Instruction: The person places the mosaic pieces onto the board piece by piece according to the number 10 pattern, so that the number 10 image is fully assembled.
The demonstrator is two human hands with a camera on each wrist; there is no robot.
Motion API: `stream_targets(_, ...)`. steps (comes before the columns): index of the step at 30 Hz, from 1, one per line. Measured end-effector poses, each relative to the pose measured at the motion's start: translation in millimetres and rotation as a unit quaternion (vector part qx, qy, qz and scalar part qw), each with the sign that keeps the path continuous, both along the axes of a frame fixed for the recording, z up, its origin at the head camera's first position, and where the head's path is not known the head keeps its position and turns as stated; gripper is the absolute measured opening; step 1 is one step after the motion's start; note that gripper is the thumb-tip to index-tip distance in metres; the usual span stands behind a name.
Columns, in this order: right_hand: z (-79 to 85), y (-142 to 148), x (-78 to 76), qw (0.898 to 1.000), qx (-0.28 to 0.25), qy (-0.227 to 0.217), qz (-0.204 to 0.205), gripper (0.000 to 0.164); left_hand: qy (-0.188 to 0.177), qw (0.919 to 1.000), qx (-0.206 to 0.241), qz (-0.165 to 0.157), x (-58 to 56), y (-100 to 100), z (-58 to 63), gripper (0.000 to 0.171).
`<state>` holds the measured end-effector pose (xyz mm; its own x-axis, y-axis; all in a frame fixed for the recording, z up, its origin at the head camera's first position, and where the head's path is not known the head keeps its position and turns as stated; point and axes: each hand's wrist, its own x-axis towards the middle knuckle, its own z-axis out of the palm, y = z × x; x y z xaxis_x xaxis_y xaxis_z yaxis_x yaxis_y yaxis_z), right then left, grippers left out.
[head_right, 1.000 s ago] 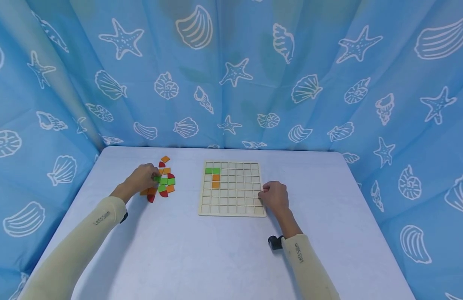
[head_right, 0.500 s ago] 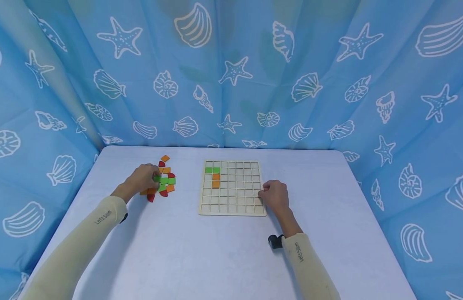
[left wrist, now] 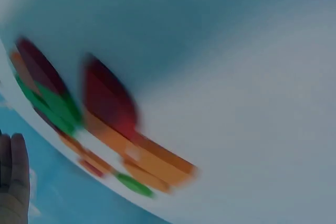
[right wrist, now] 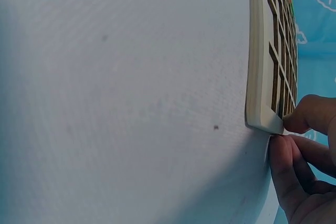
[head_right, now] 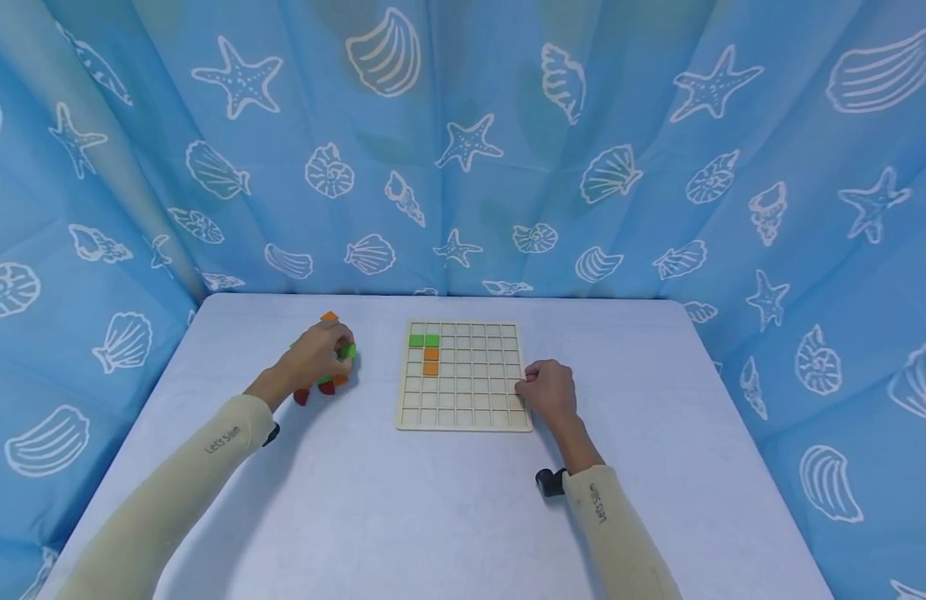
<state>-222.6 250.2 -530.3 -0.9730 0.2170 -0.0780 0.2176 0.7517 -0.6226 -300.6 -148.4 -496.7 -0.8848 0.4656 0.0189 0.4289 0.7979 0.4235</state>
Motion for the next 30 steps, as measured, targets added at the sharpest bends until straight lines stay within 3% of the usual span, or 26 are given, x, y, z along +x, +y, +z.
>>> stream_targets(4,-0.8,-1,-0.7,1.0,-0.008,-0.002,0.004,0.028,0.014,0.9987,-0.031,-0.038,5.4,30,-2.4,0.031)
stream_targets(8,-1.0,0,-0.8,1.0,-0.005,-0.006,0.0,0.027,0.03,0.9961,-0.032,-0.076,10.3,57,-7.8,0.029)
stream_targets(15,-1.6,1,-0.6,1.0,-0.001,-0.01,-0.005,0.027,0.013,0.9923,-0.036,-0.118,16.7,96,-15.7,0.031)
stream_targets(22,-2.6,0,0.1,1.0,-0.003,-0.005,-0.007,0.026,0.031,0.9893,-0.029,-0.14,20.4,115,-23.0,0.027)
stream_targets(30,-0.8,2,0.0,1.0,0.002,0.002,-0.002,0.025,0.043,0.9883,-0.047,-0.139,19.6,122,-28.1,0.028)
